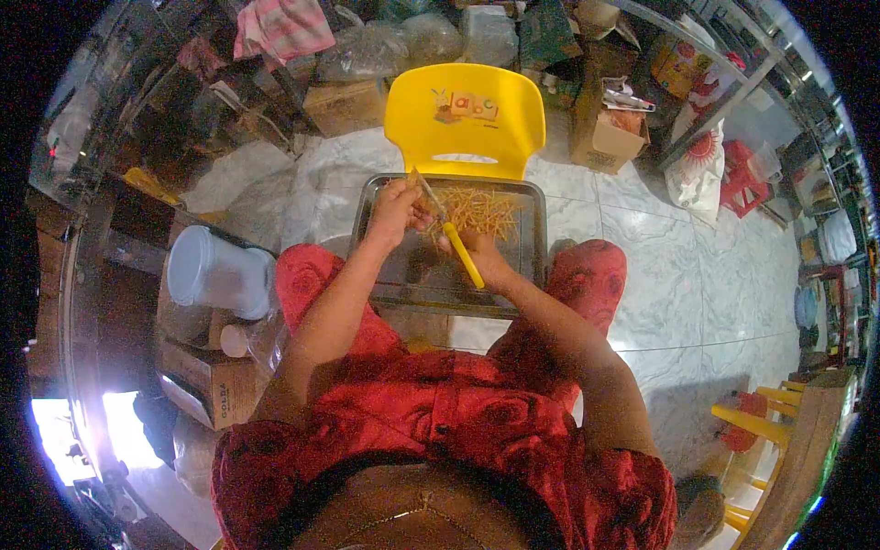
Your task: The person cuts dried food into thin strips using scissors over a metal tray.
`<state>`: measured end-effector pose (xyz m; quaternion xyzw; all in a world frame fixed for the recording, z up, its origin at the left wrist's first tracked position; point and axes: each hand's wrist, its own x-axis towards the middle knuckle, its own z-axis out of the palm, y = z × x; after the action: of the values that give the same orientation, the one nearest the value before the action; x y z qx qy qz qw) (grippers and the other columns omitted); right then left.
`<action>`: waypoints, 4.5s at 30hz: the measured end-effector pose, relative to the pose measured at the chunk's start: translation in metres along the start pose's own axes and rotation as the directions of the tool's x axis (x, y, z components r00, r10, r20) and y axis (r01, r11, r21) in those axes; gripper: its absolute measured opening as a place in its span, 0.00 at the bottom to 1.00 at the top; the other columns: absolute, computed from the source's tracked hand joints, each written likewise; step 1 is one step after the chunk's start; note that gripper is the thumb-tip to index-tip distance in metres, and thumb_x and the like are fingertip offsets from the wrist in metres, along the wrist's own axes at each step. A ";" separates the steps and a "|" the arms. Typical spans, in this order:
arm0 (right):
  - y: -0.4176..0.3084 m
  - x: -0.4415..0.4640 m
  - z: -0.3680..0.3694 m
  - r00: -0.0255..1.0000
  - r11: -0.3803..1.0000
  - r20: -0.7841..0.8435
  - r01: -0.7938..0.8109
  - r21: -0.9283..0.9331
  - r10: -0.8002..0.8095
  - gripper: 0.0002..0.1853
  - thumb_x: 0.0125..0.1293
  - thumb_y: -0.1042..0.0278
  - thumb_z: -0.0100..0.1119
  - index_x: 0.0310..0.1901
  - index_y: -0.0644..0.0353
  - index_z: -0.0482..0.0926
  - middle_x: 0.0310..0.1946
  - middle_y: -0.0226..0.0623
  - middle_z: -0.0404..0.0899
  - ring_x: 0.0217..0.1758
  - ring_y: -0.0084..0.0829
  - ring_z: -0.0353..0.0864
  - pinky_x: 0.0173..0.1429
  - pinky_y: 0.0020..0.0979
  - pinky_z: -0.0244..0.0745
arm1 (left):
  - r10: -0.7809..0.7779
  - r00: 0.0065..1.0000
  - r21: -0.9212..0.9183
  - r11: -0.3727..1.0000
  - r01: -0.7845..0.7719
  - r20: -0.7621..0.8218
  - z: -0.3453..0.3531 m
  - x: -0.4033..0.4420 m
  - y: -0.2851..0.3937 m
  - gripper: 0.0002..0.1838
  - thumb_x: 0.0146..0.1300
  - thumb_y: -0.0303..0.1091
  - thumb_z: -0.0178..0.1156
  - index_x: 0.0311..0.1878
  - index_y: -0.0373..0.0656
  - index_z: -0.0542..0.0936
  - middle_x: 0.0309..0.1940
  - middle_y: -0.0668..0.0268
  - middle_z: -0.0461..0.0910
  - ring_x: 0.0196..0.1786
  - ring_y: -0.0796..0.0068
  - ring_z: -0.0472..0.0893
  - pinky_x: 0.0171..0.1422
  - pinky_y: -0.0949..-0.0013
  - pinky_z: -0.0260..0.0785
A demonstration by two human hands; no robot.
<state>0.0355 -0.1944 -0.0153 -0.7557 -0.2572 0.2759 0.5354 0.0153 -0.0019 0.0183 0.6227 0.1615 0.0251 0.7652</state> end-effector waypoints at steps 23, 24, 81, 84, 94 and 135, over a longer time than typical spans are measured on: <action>-0.009 -0.001 -0.003 0.982 0.995 0.188 -0.012 0.099 -0.006 0.22 0.65 0.48 0.47 0.42 0.64 0.72 0.18 0.30 0.70 0.17 0.28 0.69 0.22 0.30 0.63 | 0.126 0.980 -0.090 0.986 -0.141 -0.154 -0.016 0.002 0.015 0.09 0.65 0.31 0.45 0.42 0.35 0.67 0.24 0.57 0.75 0.20 0.68 0.78 0.18 0.72 0.72; -0.008 0.000 -0.002 0.981 0.997 0.183 0.064 0.042 -0.071 0.23 0.65 0.46 0.46 0.42 0.64 0.71 0.17 0.30 0.69 0.16 0.27 0.67 0.21 0.30 0.62 | 0.126 0.980 -0.091 0.986 -0.142 -0.156 -0.017 0.001 0.016 0.09 0.65 0.31 0.45 0.42 0.35 0.67 0.24 0.57 0.75 0.20 0.68 0.78 0.18 0.72 0.72; -0.017 -0.008 0.002 0.984 0.983 0.026 0.175 0.058 -0.177 0.18 0.64 0.53 0.52 0.39 0.62 0.70 0.14 0.24 0.65 0.14 0.17 0.65 0.17 0.22 0.58 | 0.036 0.999 -0.030 0.999 -0.036 -0.019 -0.007 0.002 0.002 0.12 0.65 0.33 0.45 0.47 0.35 0.69 0.20 0.60 0.72 0.17 0.71 0.77 0.17 0.72 0.71; -0.026 -0.008 -0.002 1.000 0.998 0.005 0.012 -0.060 -0.012 0.24 0.63 0.49 0.51 0.42 0.67 0.74 0.30 0.45 0.77 0.35 0.31 0.75 0.41 0.34 0.69 | -0.046 0.999 -0.002 0.999 0.046 0.022 0.001 -0.005 0.004 0.12 0.65 0.35 0.44 0.45 0.36 0.69 0.20 0.60 0.73 0.17 0.72 0.77 0.16 0.73 0.70; -0.022 -0.012 -0.002 0.998 0.998 0.026 -0.062 -0.019 0.062 0.23 0.62 0.49 0.52 0.37 0.68 0.76 0.26 0.46 0.77 0.32 0.34 0.76 0.39 0.35 0.69 | -0.047 0.999 -0.034 0.998 0.047 0.018 0.002 -0.004 -0.006 0.13 0.65 0.36 0.45 0.45 0.36 0.69 0.21 0.60 0.73 0.17 0.71 0.76 0.16 0.73 0.70; -0.013 -0.007 -0.003 0.961 0.967 0.203 -0.218 0.130 0.190 0.27 0.62 0.41 0.48 0.39 0.63 0.73 0.15 0.27 0.68 0.17 0.21 0.68 0.21 0.25 0.62 | 0.038 0.994 0.032 0.999 -0.035 -0.104 -0.012 0.011 -0.009 0.10 0.65 0.32 0.46 0.44 0.36 0.68 0.27 0.59 0.74 0.20 0.70 0.77 0.18 0.72 0.71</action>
<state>0.0309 -0.1976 -0.0015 -0.7060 -0.2058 0.4188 0.5328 0.0214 0.0096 0.0051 0.6350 0.1904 0.0692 0.7455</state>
